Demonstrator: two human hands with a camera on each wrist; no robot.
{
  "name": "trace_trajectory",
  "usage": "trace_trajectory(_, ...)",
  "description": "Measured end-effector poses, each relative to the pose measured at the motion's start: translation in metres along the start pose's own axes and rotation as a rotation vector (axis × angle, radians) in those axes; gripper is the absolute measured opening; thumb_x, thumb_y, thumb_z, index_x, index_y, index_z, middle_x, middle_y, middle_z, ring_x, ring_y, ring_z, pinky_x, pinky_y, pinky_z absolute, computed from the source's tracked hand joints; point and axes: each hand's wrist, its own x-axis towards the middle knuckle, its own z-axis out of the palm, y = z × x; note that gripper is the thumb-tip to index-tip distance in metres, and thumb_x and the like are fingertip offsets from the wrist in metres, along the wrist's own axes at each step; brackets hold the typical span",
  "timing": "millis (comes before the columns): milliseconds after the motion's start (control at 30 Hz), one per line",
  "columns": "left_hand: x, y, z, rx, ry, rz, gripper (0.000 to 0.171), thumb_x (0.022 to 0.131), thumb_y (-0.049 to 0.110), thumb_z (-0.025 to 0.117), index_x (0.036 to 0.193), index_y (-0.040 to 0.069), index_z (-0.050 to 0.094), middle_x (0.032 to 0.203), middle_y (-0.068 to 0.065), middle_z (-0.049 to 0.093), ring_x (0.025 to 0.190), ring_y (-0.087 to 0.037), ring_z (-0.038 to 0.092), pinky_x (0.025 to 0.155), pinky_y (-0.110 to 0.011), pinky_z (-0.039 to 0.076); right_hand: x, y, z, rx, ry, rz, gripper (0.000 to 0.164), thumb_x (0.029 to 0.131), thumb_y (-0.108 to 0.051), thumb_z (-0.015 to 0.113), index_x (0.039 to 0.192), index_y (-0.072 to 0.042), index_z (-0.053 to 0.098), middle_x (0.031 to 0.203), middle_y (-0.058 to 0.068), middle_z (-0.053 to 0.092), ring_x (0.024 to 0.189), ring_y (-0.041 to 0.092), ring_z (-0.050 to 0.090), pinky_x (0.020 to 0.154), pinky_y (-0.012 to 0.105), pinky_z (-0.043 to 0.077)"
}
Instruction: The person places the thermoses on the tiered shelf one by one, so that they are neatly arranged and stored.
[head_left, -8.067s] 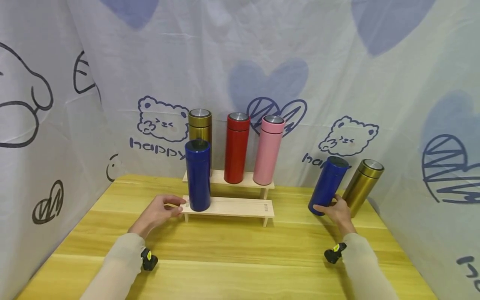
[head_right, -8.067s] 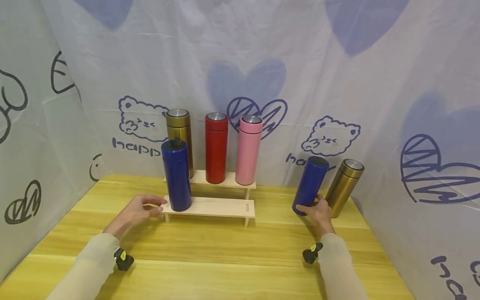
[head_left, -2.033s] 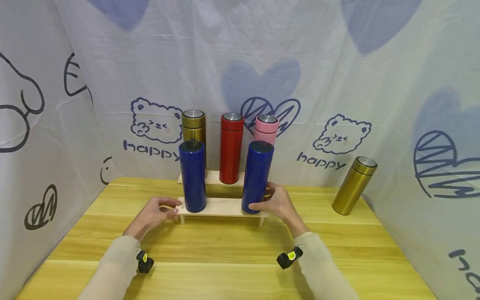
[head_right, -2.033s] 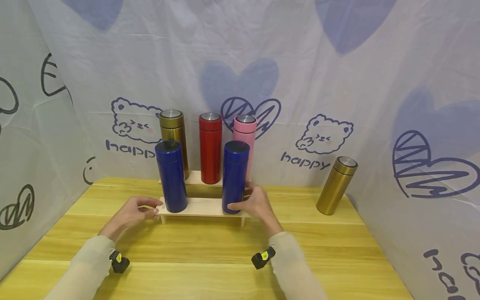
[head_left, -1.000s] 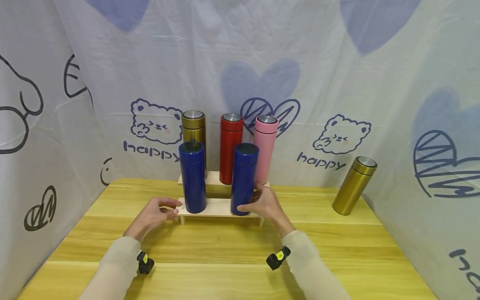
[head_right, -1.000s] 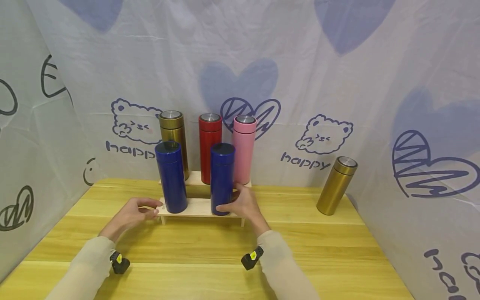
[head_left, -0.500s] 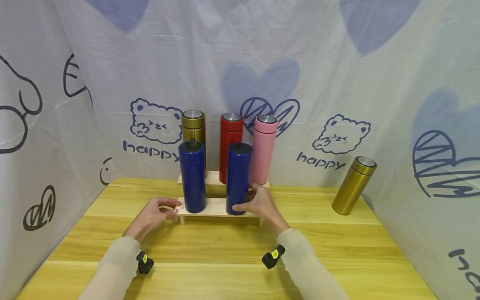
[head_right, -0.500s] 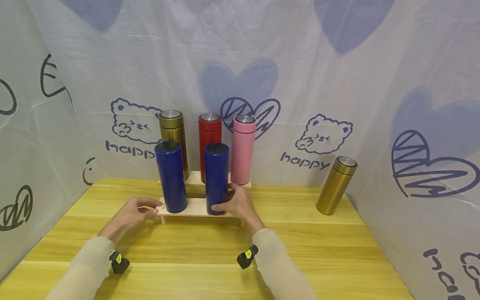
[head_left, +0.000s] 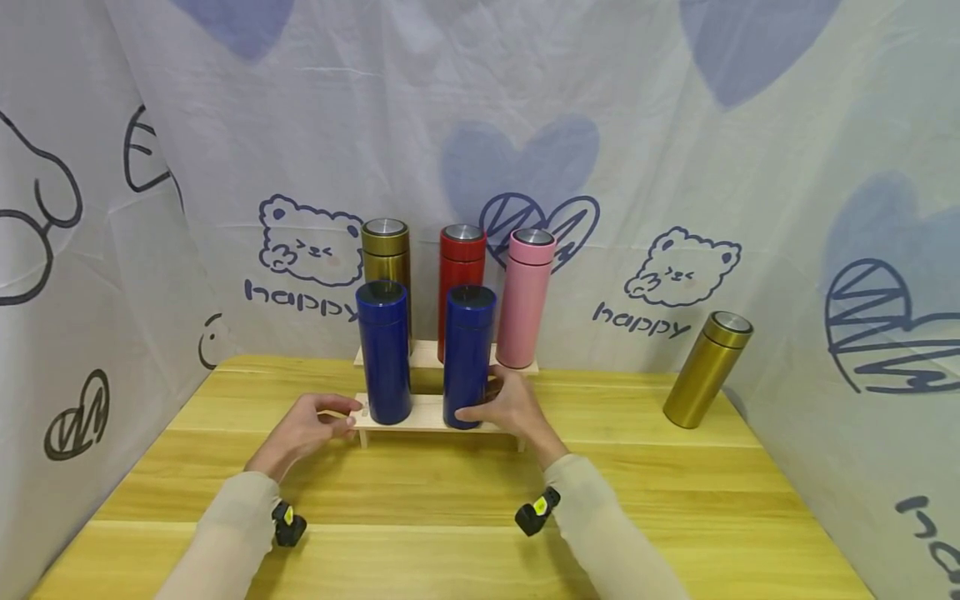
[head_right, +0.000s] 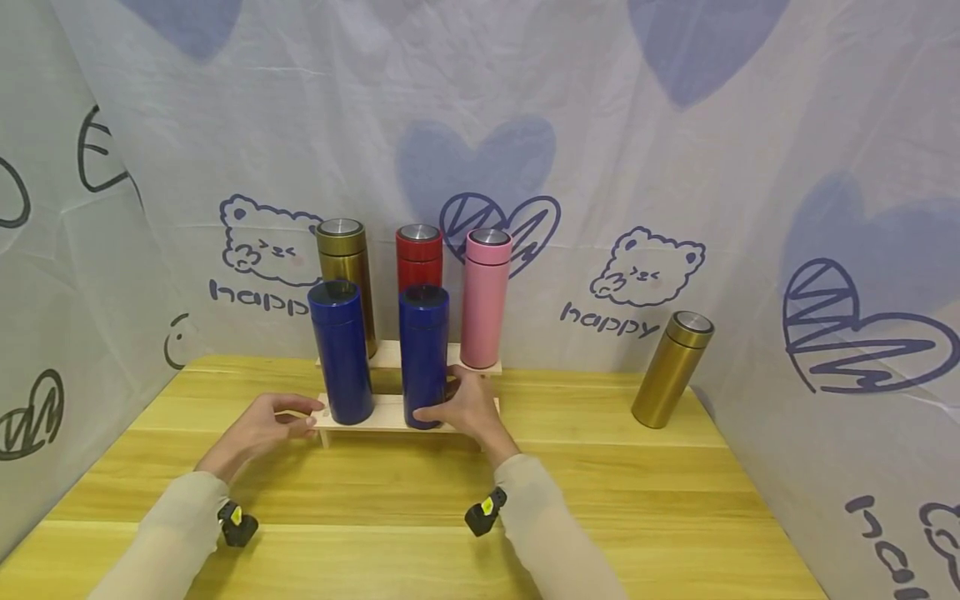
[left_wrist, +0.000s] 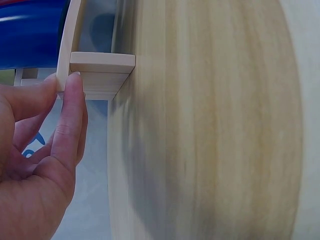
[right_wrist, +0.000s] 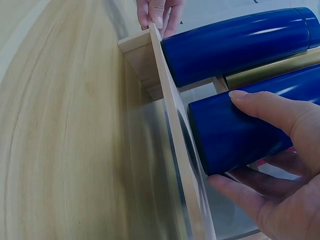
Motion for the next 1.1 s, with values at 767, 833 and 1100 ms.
trace_trajectory(767,-0.001,0.000,-0.001,-0.014,-0.005,0.033,0.033,0.096,-0.001,0.067,0.128,-0.008,0.066,0.128,-0.030,0.065,0.092,-0.020,0.074,0.080,-0.032,0.061,0.003,-0.002,0.012,-0.032,-0.011,0.028,0.073,0.070,-0.024,0.096,0.130,0.000,0.063,0.109,0.018,0.076,0.096,0.027,0.073,0.084,0.040,0.061)
trace_trajectory(833,-0.001,0.000,-0.001,-0.016,-0.005,0.036,0.033,0.096,-0.001,0.067,0.128,-0.009,0.066,0.128,-0.030,0.065,0.092,-0.020,0.074,0.080,-0.032,0.061,0.003,-0.002,0.013,-0.041,-0.010,0.022,0.072,0.070,-0.024,0.096,0.129,0.001,0.063,0.107,0.018,0.076,0.094,0.026,0.073,0.082,0.040,0.061)
trace_trajectory(1100,-0.002,0.002,0.000,-0.005,-0.001,0.033,0.033,0.096,-0.001,0.067,0.128,-0.007,0.066,0.128,-0.029,0.065,0.092,-0.020,0.074,0.084,-0.035,0.061,0.004,-0.002,0.015,-0.060,-0.003,0.019,0.073,0.069,-0.024,0.097,0.129,0.001,0.064,0.106,0.018,0.077,0.093,0.026,0.073,0.079,0.038,0.061)
